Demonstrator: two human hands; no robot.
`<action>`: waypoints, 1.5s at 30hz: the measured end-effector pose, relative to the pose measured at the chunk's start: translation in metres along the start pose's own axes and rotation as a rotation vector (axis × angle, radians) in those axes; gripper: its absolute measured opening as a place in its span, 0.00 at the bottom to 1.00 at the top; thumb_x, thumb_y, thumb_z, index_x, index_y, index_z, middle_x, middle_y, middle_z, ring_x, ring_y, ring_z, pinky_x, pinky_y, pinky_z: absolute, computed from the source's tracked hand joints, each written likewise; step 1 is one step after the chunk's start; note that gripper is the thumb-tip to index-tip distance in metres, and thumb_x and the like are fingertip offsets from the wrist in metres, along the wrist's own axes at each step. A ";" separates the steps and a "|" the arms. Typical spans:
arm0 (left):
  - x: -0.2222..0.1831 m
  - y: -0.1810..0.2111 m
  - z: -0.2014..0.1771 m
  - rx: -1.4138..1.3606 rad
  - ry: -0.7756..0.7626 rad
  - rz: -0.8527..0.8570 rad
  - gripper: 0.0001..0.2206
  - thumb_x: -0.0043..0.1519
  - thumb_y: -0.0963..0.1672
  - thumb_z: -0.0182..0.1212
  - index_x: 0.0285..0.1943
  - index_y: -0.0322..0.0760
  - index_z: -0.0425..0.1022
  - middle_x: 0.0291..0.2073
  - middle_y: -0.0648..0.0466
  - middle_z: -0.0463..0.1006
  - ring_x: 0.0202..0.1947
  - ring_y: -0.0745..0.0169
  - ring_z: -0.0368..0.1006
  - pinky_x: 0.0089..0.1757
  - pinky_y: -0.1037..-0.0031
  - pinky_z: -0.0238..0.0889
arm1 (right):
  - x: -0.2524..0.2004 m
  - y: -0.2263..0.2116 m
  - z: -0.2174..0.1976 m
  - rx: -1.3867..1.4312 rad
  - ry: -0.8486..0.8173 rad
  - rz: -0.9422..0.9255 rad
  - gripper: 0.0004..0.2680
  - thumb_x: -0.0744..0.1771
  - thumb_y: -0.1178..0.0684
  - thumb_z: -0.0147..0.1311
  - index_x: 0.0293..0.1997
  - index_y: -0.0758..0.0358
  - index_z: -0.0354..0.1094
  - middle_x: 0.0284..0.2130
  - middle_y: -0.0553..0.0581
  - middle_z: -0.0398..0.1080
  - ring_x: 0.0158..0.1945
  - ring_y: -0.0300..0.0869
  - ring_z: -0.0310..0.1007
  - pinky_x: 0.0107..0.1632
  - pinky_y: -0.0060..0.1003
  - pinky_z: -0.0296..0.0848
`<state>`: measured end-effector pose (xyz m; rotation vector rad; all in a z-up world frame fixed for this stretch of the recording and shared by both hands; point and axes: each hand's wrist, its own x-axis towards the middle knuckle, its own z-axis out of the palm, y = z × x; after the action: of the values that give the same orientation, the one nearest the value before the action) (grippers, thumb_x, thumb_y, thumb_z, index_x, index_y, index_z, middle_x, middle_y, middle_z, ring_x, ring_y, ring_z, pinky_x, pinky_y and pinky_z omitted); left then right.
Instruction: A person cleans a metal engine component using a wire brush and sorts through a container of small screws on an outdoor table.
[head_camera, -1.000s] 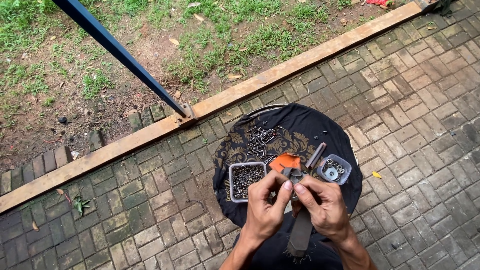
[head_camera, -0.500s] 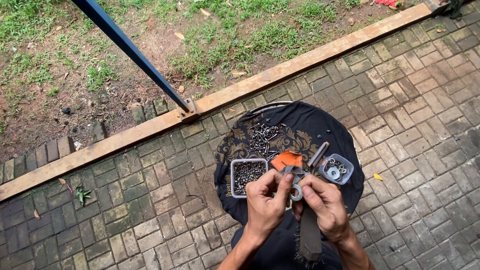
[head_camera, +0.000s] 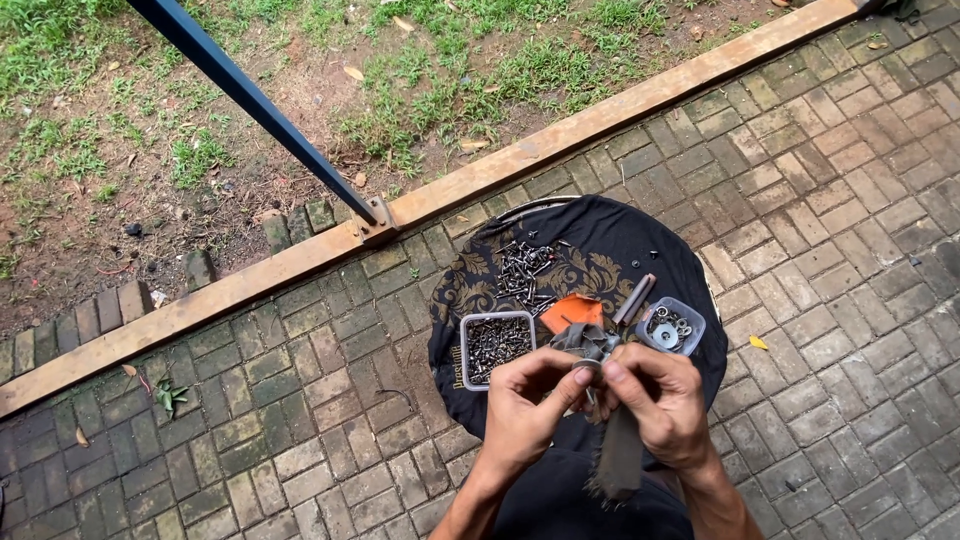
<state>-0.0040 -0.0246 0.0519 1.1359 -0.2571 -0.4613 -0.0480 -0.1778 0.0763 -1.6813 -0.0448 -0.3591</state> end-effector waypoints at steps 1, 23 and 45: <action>-0.001 0.000 0.001 0.001 -0.002 -0.001 0.05 0.64 0.40 0.66 0.40 0.27 0.79 0.28 0.48 0.80 0.25 0.65 0.75 0.32 0.78 0.71 | 0.002 -0.001 -0.001 0.000 0.003 0.000 0.12 0.68 0.57 0.49 0.21 0.62 0.65 0.17 0.52 0.68 0.20 0.38 0.69 0.29 0.28 0.69; -0.005 0.027 0.001 -0.372 -0.038 -0.305 0.19 0.65 0.43 0.58 0.60 0.18 0.75 0.48 0.29 0.81 0.46 0.38 0.82 0.48 0.61 0.79 | 0.057 -0.053 -0.021 -0.257 -0.166 -0.439 0.09 0.63 0.54 0.46 0.22 0.68 0.63 0.20 0.58 0.60 0.24 0.47 0.61 0.34 0.41 0.61; 0.000 0.018 0.000 -0.223 -0.089 -0.147 0.16 0.66 0.42 0.60 0.60 0.24 0.76 0.49 0.36 0.82 0.42 0.49 0.82 0.49 0.67 0.80 | 0.068 -0.060 -0.017 -0.294 -0.188 -0.446 0.12 0.64 0.50 0.44 0.22 0.68 0.62 0.21 0.59 0.62 0.25 0.47 0.63 0.34 0.41 0.64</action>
<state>0.0000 -0.0188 0.0686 0.9207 -0.1947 -0.6558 -0.0012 -0.1973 0.1537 -1.9896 -0.5348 -0.5597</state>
